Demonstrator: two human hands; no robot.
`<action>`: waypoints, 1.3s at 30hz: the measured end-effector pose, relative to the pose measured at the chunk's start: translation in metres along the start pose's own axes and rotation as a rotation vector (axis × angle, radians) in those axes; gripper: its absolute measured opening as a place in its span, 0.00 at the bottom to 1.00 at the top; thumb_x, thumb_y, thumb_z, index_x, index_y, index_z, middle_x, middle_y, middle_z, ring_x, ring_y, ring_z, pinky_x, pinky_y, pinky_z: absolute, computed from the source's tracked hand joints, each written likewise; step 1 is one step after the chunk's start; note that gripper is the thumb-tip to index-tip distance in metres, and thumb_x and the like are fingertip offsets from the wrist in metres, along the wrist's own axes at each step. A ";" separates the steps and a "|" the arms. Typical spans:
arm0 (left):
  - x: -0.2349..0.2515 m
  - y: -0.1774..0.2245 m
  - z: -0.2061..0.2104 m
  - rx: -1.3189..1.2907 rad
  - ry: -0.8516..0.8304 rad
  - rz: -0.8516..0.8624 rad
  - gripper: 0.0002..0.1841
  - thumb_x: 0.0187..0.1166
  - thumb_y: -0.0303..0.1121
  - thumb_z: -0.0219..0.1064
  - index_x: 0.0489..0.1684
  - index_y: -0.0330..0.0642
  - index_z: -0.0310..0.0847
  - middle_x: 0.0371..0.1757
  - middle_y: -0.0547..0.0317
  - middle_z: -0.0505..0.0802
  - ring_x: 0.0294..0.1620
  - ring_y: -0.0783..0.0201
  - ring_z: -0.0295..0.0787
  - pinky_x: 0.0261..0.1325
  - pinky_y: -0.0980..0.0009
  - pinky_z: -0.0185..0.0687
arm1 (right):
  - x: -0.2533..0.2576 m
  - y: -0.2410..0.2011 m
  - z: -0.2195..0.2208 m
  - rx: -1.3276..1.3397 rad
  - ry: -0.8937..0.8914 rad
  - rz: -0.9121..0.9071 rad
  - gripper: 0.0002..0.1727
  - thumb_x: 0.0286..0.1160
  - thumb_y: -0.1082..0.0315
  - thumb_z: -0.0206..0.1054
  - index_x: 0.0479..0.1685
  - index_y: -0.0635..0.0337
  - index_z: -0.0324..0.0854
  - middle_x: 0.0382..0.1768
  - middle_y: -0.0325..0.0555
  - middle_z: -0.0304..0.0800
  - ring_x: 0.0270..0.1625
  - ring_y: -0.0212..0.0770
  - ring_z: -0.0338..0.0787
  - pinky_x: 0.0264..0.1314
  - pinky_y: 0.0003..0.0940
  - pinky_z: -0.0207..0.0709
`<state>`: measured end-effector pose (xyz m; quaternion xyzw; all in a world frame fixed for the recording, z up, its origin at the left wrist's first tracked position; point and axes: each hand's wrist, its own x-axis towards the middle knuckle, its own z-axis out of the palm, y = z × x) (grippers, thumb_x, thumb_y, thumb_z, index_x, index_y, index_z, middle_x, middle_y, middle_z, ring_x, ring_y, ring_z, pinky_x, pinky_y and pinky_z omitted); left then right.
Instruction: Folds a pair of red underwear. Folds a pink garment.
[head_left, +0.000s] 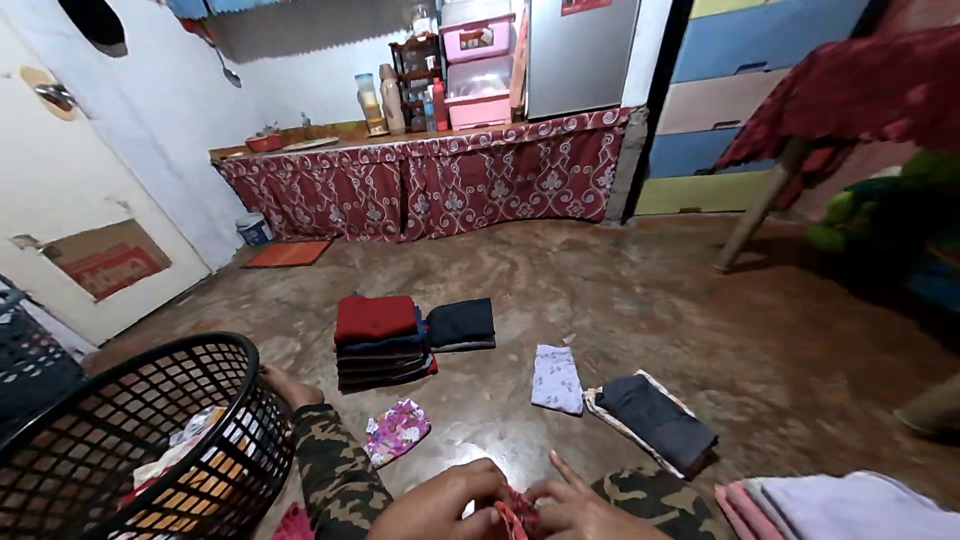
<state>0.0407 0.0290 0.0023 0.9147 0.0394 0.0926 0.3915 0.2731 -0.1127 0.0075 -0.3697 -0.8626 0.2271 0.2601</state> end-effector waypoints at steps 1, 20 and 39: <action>-0.006 0.002 -0.002 0.018 0.052 -0.014 0.12 0.84 0.28 0.59 0.50 0.28 0.85 0.57 0.40 0.89 0.58 0.54 0.88 0.64 0.60 0.83 | -0.001 0.003 -0.002 -0.010 0.082 0.007 0.06 0.64 0.79 0.71 0.35 0.63 0.93 0.47 0.56 0.94 0.72 0.67 0.82 0.84 0.81 0.48; -0.020 -0.008 0.017 -0.085 0.719 0.070 0.26 0.66 0.58 0.77 0.25 0.41 0.79 0.39 0.61 0.89 0.47 0.75 0.85 0.52 0.80 0.81 | 0.052 0.022 0.003 0.127 0.539 -0.043 0.06 0.63 0.72 0.72 0.38 0.61 0.88 0.37 0.41 0.92 0.43 0.26 0.90 0.50 0.19 0.84; -0.036 0.024 0.001 -0.555 0.647 -0.363 0.28 0.69 0.18 0.70 0.74 0.31 0.76 0.74 0.51 0.85 0.65 0.66 0.89 0.67 0.68 0.87 | 0.030 0.020 -0.008 0.376 0.499 0.121 0.32 0.56 0.79 0.72 0.70 0.63 0.78 0.41 0.42 0.93 0.41 0.30 0.92 0.49 0.29 0.89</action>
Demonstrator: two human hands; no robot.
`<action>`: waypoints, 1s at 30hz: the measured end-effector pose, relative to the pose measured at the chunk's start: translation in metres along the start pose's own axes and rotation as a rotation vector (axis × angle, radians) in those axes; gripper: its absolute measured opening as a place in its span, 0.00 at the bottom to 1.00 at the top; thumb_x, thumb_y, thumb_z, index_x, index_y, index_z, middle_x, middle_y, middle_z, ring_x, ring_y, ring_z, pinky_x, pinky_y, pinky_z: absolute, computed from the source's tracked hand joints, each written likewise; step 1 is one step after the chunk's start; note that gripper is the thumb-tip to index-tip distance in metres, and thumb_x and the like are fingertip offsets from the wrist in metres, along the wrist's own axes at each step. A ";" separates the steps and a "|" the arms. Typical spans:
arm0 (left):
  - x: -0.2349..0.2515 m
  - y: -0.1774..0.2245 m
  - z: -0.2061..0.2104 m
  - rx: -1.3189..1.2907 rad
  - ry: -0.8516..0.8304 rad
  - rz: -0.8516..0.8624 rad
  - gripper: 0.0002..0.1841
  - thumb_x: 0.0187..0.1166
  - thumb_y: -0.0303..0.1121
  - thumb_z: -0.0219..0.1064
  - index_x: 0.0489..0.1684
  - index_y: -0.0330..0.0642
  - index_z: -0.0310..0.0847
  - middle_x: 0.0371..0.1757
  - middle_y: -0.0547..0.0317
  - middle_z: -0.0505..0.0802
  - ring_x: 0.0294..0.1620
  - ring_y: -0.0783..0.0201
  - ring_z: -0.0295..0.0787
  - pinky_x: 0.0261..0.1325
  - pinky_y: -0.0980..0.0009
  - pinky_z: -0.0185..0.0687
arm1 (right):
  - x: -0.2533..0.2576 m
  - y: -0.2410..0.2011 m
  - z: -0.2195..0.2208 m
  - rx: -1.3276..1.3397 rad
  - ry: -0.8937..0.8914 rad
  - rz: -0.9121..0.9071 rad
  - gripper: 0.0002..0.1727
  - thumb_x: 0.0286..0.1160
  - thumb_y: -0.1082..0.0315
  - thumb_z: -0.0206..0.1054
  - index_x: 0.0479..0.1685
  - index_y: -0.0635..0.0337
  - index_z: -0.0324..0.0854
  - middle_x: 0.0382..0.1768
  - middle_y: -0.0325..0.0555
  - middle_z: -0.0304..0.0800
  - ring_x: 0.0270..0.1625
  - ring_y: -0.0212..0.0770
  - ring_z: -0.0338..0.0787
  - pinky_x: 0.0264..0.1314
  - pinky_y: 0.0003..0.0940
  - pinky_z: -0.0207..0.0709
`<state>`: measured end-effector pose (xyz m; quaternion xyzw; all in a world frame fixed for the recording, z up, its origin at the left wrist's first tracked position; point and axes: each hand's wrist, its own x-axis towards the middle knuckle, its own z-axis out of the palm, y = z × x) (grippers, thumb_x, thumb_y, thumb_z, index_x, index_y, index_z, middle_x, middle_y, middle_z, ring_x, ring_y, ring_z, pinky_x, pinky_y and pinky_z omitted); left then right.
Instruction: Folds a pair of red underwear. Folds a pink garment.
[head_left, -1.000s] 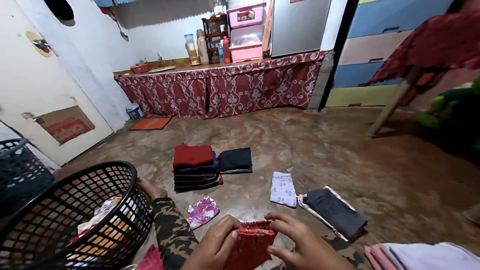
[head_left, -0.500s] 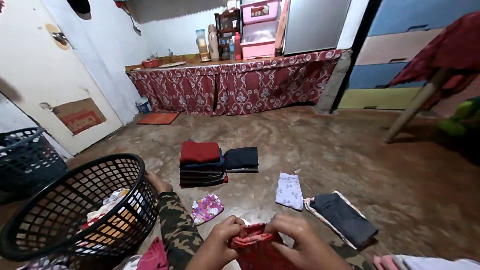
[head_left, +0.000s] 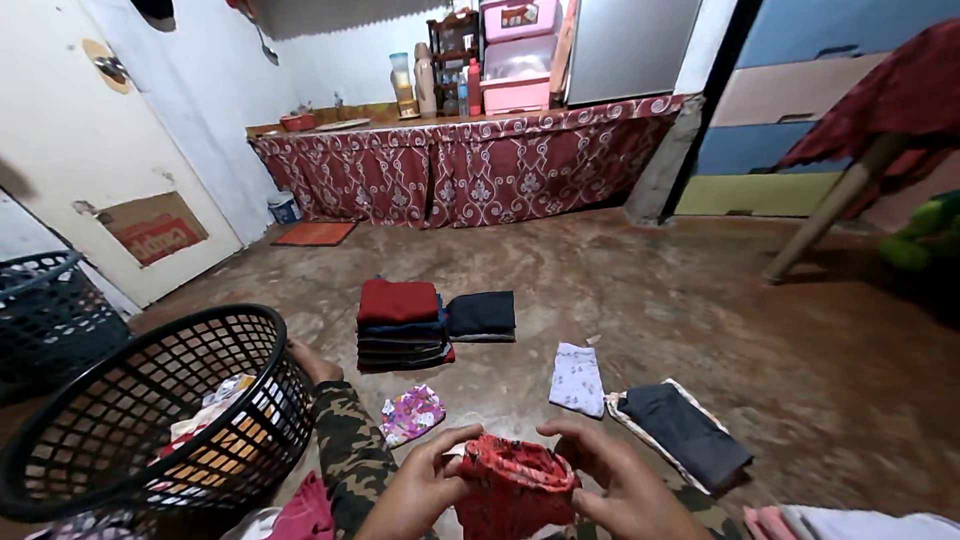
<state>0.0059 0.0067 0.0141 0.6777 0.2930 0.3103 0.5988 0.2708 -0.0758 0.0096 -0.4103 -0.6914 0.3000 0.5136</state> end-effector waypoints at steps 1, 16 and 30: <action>-0.001 0.000 0.000 0.000 0.008 0.016 0.23 0.69 0.20 0.71 0.66 0.30 0.83 0.75 0.51 0.84 0.68 0.66 0.87 0.68 0.68 0.86 | 0.000 -0.001 0.000 0.031 -0.012 0.009 0.34 0.56 0.80 0.72 0.73 0.64 0.77 0.39 0.42 0.92 0.39 0.29 0.91 0.48 0.28 0.88; 0.051 -0.083 -0.016 0.536 0.208 0.010 0.15 0.78 0.15 0.55 0.49 0.32 0.90 0.64 0.49 0.92 0.71 0.60 0.86 0.78 0.61 0.78 | 0.031 0.107 0.026 -0.132 -0.070 0.254 0.11 0.63 0.73 0.74 0.44 0.66 0.88 0.50 0.53 0.90 0.54 0.43 0.90 0.59 0.39 0.85; 0.034 -0.209 0.010 0.792 -0.418 -0.566 0.17 0.81 0.25 0.61 0.66 0.35 0.84 0.65 0.37 0.90 0.71 0.40 0.85 0.76 0.40 0.74 | -0.031 0.212 0.063 -0.264 -0.832 0.684 0.18 0.72 0.67 0.74 0.60 0.64 0.86 0.54 0.64 0.91 0.60 0.63 0.89 0.66 0.66 0.76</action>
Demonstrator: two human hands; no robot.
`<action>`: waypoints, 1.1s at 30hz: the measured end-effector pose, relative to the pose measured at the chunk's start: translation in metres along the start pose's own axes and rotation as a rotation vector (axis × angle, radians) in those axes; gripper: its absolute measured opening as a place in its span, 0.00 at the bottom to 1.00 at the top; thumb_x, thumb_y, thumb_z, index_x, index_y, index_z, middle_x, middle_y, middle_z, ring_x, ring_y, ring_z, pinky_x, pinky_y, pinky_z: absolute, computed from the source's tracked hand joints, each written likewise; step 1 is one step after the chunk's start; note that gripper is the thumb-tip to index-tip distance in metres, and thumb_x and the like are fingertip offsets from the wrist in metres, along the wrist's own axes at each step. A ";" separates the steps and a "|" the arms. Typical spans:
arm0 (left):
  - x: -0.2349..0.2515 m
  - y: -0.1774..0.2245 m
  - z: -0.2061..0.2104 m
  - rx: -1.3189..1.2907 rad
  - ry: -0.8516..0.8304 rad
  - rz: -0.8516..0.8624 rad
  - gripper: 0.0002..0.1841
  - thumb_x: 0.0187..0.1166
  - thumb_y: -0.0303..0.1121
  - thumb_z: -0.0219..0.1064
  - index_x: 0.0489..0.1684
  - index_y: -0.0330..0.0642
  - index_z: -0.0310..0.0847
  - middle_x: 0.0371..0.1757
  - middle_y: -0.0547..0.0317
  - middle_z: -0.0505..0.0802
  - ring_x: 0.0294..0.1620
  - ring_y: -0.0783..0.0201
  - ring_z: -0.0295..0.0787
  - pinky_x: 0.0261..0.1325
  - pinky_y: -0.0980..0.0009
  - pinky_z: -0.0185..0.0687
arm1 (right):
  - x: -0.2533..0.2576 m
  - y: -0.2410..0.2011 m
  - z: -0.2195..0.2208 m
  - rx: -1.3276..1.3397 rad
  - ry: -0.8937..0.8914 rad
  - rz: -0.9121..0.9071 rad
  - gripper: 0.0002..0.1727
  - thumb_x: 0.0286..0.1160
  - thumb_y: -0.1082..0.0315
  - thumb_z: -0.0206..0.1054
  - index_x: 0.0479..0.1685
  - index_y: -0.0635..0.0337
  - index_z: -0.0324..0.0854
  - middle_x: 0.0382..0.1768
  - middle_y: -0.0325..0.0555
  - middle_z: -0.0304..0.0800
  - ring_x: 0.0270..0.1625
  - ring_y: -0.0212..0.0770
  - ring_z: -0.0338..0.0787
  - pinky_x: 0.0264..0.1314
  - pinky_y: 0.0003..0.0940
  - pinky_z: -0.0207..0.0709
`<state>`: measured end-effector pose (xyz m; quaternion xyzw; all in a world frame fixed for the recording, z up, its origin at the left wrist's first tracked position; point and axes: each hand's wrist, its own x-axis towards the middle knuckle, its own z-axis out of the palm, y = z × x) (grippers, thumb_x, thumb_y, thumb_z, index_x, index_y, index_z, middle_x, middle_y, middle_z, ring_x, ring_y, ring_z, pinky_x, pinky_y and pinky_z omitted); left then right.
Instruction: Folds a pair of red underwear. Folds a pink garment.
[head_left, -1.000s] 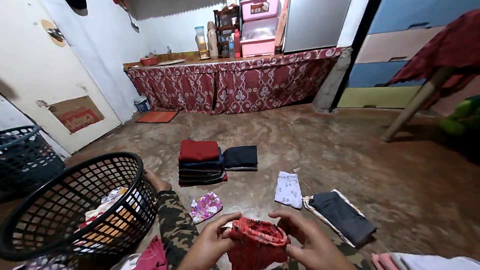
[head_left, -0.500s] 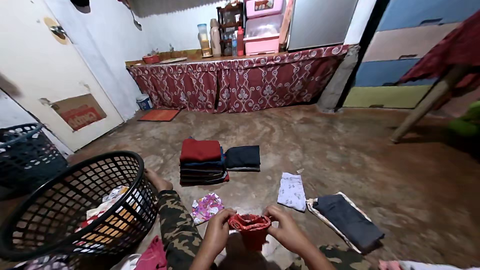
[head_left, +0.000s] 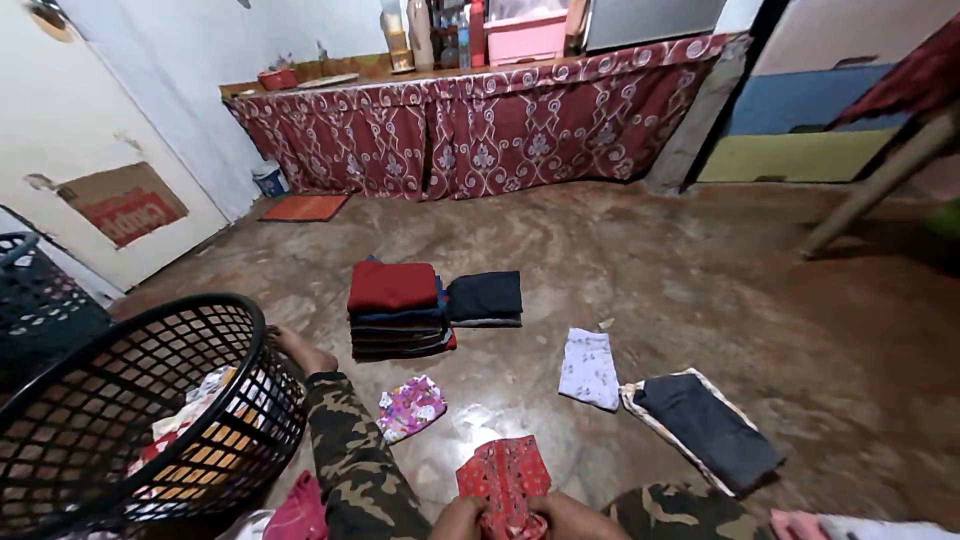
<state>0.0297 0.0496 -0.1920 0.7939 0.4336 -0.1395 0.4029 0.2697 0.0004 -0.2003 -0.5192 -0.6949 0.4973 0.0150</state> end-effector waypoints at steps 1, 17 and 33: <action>0.005 -0.004 -0.002 -0.067 0.040 -0.027 0.18 0.82 0.26 0.60 0.68 0.36 0.83 0.64 0.36 0.90 0.70 0.40 0.85 0.76 0.40 0.74 | 0.006 0.004 -0.006 0.051 0.026 0.023 0.19 0.72 0.67 0.75 0.60 0.64 0.85 0.55 0.64 0.90 0.60 0.61 0.89 0.67 0.65 0.76; 0.044 0.016 0.014 0.061 0.533 -0.044 0.33 0.82 0.40 0.64 0.90 0.54 0.64 0.93 0.46 0.61 0.94 0.41 0.51 0.89 0.35 0.47 | 0.059 0.006 -0.007 0.372 0.788 0.434 0.34 0.67 0.70 0.76 0.78 0.57 0.74 0.68 0.63 0.81 0.69 0.63 0.83 0.70 0.59 0.77; 0.046 -0.004 0.003 -0.043 0.603 -0.385 0.35 0.81 0.56 0.63 0.86 0.49 0.69 0.86 0.45 0.72 0.85 0.41 0.67 0.81 0.40 0.66 | 0.062 0.021 -0.004 0.335 0.476 0.455 0.29 0.77 0.58 0.70 0.77 0.54 0.75 0.66 0.59 0.87 0.71 0.59 0.85 0.75 0.60 0.75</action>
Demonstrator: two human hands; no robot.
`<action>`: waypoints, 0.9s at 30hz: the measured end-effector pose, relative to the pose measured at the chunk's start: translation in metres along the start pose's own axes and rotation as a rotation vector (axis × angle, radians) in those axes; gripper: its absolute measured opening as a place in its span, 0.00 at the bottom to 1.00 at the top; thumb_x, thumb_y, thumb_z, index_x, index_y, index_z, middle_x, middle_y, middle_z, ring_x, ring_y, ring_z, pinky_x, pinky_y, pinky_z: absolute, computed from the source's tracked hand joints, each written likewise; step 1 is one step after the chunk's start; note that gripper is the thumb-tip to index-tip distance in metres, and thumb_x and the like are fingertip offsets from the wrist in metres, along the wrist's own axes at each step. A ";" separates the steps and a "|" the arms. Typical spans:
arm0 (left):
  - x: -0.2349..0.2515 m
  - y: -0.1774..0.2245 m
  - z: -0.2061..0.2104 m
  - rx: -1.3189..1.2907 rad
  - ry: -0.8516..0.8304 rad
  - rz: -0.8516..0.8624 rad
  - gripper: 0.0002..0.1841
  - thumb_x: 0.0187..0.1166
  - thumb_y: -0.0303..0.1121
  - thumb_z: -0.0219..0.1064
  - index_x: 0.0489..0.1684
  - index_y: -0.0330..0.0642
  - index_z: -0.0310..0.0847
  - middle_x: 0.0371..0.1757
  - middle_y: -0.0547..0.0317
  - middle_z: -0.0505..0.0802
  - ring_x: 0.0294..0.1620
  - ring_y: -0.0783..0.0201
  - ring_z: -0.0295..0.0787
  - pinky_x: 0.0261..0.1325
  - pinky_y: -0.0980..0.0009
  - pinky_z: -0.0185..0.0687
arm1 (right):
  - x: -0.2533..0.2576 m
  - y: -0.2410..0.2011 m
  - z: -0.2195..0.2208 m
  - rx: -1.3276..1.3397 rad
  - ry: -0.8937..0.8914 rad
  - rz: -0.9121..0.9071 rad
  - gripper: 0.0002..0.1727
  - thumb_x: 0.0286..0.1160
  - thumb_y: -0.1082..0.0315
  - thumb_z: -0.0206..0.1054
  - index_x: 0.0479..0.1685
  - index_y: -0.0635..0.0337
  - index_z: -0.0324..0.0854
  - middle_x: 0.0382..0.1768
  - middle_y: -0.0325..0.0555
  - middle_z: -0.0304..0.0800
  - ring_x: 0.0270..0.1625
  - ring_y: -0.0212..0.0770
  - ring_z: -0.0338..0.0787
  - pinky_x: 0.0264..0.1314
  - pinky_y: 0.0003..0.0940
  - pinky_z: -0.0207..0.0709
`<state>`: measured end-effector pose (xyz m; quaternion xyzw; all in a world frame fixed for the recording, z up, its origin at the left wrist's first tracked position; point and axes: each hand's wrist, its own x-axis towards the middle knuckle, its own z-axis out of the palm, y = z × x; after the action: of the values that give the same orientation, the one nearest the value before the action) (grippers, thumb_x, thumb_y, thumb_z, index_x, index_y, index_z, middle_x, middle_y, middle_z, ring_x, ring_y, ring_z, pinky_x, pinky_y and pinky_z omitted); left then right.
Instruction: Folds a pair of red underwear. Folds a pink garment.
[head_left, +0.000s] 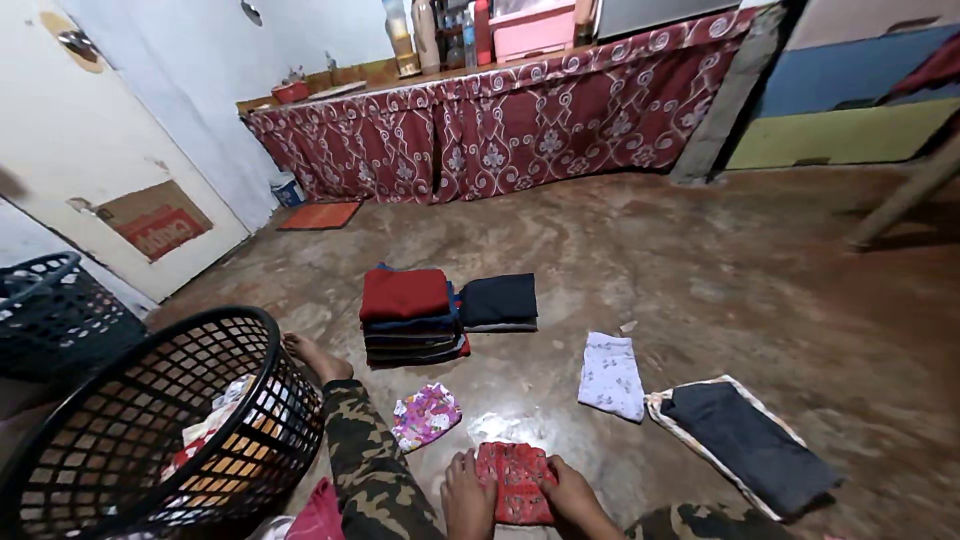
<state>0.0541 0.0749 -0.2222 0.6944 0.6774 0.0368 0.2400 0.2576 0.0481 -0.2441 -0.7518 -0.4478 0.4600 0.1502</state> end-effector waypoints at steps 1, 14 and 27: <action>0.002 -0.004 -0.004 0.024 -0.038 -0.099 0.39 0.78 0.61 0.65 0.86 0.47 0.69 0.84 0.43 0.74 0.84 0.41 0.68 0.79 0.41 0.68 | 0.000 0.000 0.000 -0.011 -0.017 0.001 0.28 0.79 0.57 0.69 0.77 0.53 0.76 0.65 0.58 0.88 0.70 0.59 0.86 0.74 0.60 0.75; 0.010 -0.021 -0.010 -0.682 -0.269 -0.207 0.22 0.79 0.33 0.69 0.67 0.29 0.78 0.61 0.33 0.89 0.63 0.42 0.88 0.70 0.44 0.81 | -0.002 0.004 0.002 0.031 -0.086 -0.096 0.21 0.77 0.62 0.71 0.67 0.61 0.83 0.58 0.60 0.91 0.62 0.60 0.89 0.69 0.62 0.77; 0.035 -0.012 -0.146 -1.270 -0.050 -0.114 0.29 0.84 0.22 0.58 0.86 0.39 0.59 0.67 0.39 0.86 0.59 0.50 0.90 0.60 0.52 0.88 | 0.001 0.000 -0.001 -0.002 -0.081 -0.064 0.19 0.76 0.61 0.68 0.63 0.60 0.85 0.49 0.60 0.92 0.54 0.60 0.91 0.60 0.65 0.79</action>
<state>-0.0093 0.1493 -0.1082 0.3802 0.5537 0.4023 0.6221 0.2586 0.0488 -0.2443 -0.7182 -0.4777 0.4846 0.1456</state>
